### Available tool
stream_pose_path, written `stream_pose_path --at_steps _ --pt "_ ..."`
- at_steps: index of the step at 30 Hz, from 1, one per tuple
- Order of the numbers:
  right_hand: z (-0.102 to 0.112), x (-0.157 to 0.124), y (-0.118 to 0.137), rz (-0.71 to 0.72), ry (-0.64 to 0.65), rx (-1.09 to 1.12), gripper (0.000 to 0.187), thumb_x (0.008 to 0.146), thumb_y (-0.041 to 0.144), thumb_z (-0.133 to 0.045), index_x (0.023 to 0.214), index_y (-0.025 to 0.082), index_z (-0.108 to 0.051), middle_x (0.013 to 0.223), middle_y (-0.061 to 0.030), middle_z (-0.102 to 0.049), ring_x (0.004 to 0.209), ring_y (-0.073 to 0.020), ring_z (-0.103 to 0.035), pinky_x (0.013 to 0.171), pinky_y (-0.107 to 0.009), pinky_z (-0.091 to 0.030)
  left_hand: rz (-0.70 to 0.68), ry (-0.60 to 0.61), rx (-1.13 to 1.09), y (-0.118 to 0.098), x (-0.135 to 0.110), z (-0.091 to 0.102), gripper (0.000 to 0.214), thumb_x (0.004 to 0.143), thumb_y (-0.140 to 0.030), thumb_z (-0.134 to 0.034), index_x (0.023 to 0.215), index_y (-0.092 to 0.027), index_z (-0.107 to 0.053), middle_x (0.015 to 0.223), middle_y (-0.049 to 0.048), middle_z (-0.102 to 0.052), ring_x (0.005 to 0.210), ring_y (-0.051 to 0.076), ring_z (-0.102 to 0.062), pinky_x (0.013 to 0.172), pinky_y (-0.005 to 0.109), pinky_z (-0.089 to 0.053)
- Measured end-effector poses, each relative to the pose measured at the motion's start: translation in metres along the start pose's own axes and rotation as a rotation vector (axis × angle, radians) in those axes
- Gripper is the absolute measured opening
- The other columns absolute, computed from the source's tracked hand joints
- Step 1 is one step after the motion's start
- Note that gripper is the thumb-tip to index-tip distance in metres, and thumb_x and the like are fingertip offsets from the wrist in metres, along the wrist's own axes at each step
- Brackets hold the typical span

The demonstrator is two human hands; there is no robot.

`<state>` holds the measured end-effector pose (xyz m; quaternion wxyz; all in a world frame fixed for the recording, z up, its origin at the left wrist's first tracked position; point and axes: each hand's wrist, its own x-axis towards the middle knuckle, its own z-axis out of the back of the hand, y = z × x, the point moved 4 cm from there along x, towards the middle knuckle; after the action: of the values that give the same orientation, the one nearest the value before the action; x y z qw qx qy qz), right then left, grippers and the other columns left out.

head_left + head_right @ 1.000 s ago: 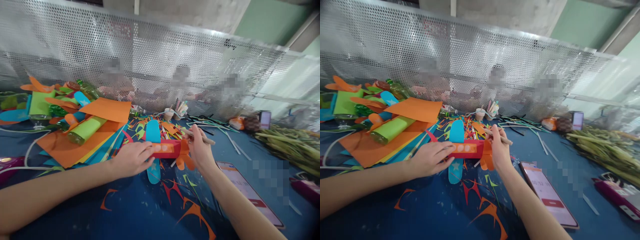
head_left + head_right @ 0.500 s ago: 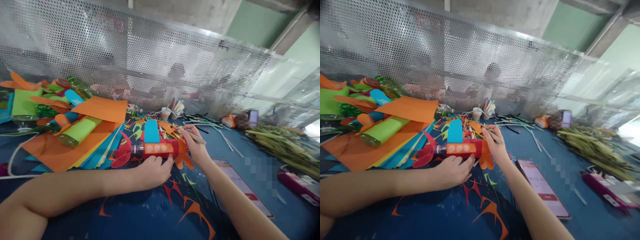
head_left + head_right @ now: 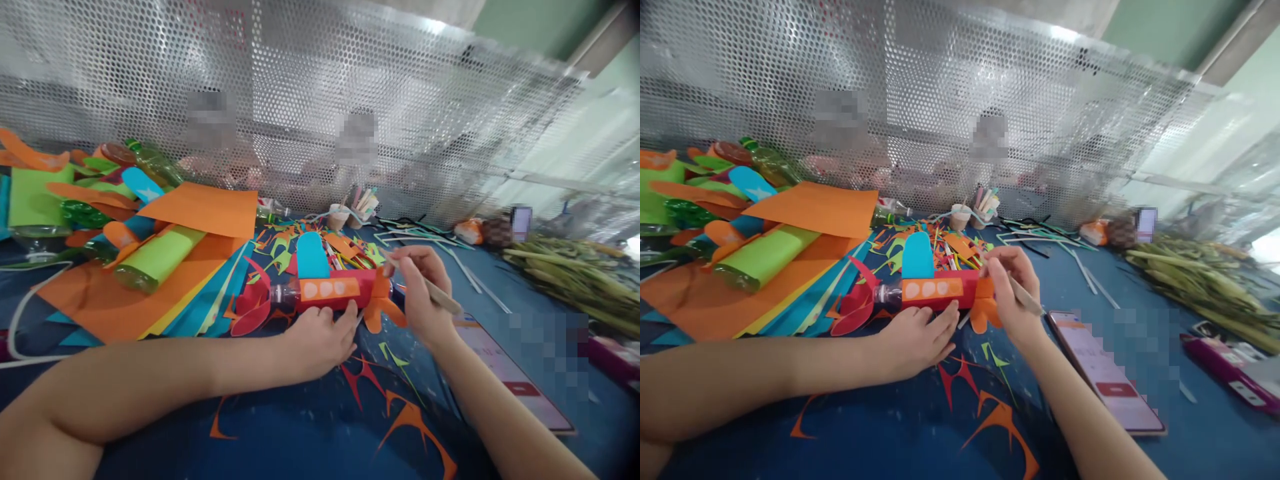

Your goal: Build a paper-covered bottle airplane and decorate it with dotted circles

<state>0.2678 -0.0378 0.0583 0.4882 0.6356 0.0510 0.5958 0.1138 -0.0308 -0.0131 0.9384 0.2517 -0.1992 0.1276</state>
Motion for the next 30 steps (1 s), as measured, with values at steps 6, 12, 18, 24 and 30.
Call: stream_pose_path --at_steps 6,12,18,24,30 --pt "-0.011 -0.005 -0.012 -0.268 0.131 0.114 0.009 0.083 0.031 -0.055 0.083 0.024 -0.05 0.059 0.0041 -0.056 0.057 -0.0136 -0.052 0.055 -0.026 -0.039 0.022 -0.006 -0.026 0.001 0.001 0.002 0.045 0.096 -0.035 -0.03 0.126 -0.012 -0.053 0.133 0.0121 -0.05 0.067 0.018 -0.057 0.049 0.032 -0.042" --pt "-0.01 -0.011 -0.021 -0.272 0.13 0.086 0.023 0.083 0.032 -0.059 0.066 0.022 -0.047 0.049 0.0064 -0.045 0.046 -0.0096 -0.038 0.047 -0.024 -0.029 0.008 0.018 -0.014 0.003 0.002 0.004 0.048 0.096 -0.036 -0.028 0.134 -0.011 -0.045 0.139 0.0147 -0.043 0.063 0.015 -0.055 0.048 0.032 -0.042" --pt "-0.008 -0.012 -0.023 -0.325 0.11 0.025 0.028 0.08 0.026 -0.059 0.057 0.022 -0.042 0.043 0.0073 -0.041 0.042 -0.009 -0.033 0.044 -0.025 -0.025 0.001 0.044 -0.037 0.005 0.002 0.005 0.048 0.096 -0.036 -0.03 0.128 -0.008 -0.051 0.137 0.0143 -0.047 0.067 0.018 -0.058 0.052 0.034 -0.045" --pt "-0.01 -0.013 -0.023 -0.348 0.142 -0.03 0.029 0.08 0.025 -0.056 0.055 0.022 -0.042 0.042 0.0076 -0.041 0.041 -0.0089 -0.034 0.044 -0.025 -0.025 0.003 0.01 -0.044 0.004 0.003 0.007 0.047 0.095 -0.035 -0.033 0.125 -0.006 -0.053 0.13 0.0148 -0.053 0.065 0.018 -0.058 0.048 0.034 -0.044" --pt "-0.011 -0.013 -0.025 -0.356 0.156 -0.005 0.029 0.081 0.028 -0.056 0.057 0.022 -0.041 0.041 0.0079 -0.043 0.04 -0.0088 -0.035 0.044 -0.025 -0.026 0.003 -0.006 -0.041 0.002 0.002 0.004 0.042 0.095 -0.035 -0.034 0.117 -0.009 -0.059 0.129 0.0156 -0.053 0.066 0.018 -0.058 0.049 0.033 -0.043"
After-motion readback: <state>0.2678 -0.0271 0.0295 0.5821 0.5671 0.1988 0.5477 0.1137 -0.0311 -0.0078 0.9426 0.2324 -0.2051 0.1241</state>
